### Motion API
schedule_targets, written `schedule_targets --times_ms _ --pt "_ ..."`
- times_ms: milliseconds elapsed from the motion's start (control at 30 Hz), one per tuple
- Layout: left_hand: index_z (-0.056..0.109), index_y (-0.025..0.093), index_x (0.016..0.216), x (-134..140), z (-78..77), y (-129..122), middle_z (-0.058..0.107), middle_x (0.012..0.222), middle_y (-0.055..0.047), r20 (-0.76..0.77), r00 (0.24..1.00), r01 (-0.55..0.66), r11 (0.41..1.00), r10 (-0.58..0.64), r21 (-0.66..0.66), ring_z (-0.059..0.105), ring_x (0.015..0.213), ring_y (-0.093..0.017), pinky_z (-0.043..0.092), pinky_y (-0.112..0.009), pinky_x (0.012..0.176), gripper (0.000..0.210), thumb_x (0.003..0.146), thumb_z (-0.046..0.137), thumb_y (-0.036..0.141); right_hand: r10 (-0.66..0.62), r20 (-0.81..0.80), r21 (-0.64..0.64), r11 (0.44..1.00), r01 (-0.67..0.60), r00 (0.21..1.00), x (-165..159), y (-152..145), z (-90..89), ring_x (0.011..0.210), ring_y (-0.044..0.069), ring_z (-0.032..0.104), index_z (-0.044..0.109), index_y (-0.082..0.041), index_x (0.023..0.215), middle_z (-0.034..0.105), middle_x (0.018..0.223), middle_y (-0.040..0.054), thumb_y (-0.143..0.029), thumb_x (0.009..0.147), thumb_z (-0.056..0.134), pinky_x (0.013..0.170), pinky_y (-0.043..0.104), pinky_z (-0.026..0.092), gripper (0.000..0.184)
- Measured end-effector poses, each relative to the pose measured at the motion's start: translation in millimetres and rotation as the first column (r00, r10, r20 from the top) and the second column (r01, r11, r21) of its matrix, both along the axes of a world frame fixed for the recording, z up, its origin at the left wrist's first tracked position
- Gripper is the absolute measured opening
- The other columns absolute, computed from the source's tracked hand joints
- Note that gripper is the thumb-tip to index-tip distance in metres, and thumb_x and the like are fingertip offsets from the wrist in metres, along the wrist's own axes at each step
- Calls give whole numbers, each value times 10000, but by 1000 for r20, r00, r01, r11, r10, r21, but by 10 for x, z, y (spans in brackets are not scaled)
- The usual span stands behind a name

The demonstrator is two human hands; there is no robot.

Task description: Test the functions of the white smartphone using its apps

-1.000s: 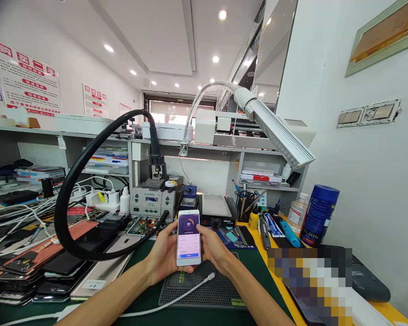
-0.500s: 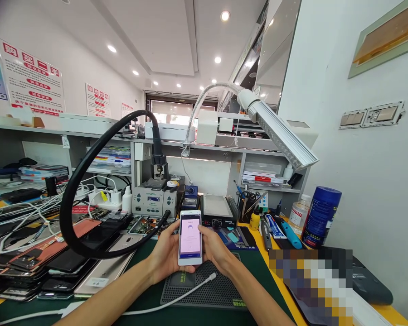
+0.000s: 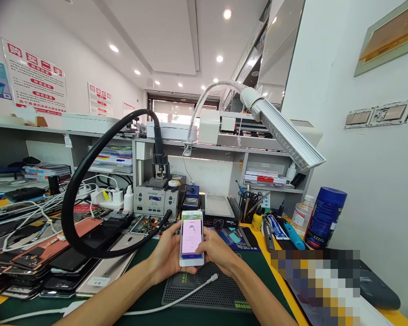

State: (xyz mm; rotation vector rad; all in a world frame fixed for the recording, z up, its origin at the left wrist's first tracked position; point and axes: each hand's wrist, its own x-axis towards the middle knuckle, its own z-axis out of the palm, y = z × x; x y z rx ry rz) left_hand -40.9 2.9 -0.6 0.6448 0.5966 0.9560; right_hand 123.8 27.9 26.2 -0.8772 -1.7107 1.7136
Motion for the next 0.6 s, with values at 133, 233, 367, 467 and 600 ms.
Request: schedule_targets --times_ms 133,233,367,467,600 --pt "642 113 1129 -3 -5 -10 660 900 -129 -2 1000 -7 1000 7 -10 670 713 -268 570 -388 530 678 840 443 693 -5 45 26 1000 4 999 12 14 -20 993 290 637 496 -190 1291 652 1139 116 -142 680 629 666 337 542 627" --pt "641 120 1130 -6 1 -16 661 895 -124 -1 1000 -9 1000 9 -4 670 708 -269 568 -387 523 671 838 447 692 -18 60 37 999 15 998 19 15 -27 1015 295 631 489 -195 1294 644 1159 120 -147 684 635 675 344 547 630" --pt "641 115 1112 -6 11 -16 664 906 -133 -14 1000 -5 1000 5 2 667 720 -270 567 -384 535 683 838 431 705 13 2 0 1000 -13 1000 20 4 -18 1062 301 618 503 -201 1288 642 1191 124 -137 685 591 703 357 551 613" --pt "643 108 1097 -4 12 -11 668 904 -143 -24 1000 6 1000 -6 15 669 749 -283 566 -380 544 705 830 422 722 9 -12 -7 1000 -9 1000 13 13 -27 1024 295 637 530 -203 1261 669 1140 111 -132 675 566 700 360 546 591" --pt "645 112 1108 1 14 -7 672 915 -138 -23 1000 17 1000 -17 26 666 743 -279 564 -377 537 711 816 443 728 2 -11 -10 1000 -2 1000 2 26 -43 978 293 654 545 -195 1233 690 1079 99 -127 665 552 702 376 546 573"
